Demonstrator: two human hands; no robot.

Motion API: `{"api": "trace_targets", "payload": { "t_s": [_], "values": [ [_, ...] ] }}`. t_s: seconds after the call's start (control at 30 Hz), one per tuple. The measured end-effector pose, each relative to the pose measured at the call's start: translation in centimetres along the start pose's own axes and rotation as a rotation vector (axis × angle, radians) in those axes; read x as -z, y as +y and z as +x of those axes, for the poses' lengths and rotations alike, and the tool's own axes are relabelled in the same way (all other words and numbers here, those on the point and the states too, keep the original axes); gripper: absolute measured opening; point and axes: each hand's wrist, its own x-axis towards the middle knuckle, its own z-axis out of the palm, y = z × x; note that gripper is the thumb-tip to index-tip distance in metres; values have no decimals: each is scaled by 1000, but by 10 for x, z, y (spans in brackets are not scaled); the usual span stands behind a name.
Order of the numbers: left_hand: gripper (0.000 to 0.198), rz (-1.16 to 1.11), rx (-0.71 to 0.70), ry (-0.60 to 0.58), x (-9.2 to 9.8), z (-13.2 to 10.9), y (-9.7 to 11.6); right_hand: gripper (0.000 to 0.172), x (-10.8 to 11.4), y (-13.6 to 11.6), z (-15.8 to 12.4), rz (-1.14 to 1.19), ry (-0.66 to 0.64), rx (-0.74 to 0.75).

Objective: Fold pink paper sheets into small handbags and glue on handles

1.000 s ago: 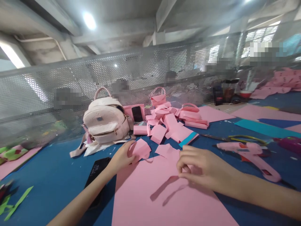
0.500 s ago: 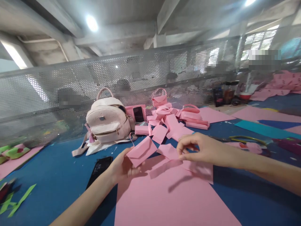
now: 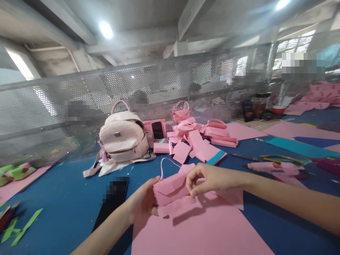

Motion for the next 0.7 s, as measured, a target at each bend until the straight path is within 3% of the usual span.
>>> {"api": "trace_targets", "payload": {
  "t_s": [0.13, 0.27, 0.37, 0.5, 0.7],
  "values": [
    [65, 97, -85, -23, -3, -6, 3, 23, -1, 7, 5, 48, -1, 39],
    [64, 228, -159, -131, 1, -15, 11, 26, 1, 16, 10, 88, 11, 74],
    [70, 274, -156, -217, 9, -19, 15, 28, 3, 21, 12, 120, -10, 82],
    [79, 264, -142, -227, 16, -20, 18, 29, 4, 24, 12, 155, -40, 81],
    [92, 333, -177, -359, 8, -23, 21, 30, 3, 25, 11, 208, -79, 60]
  ]
}}
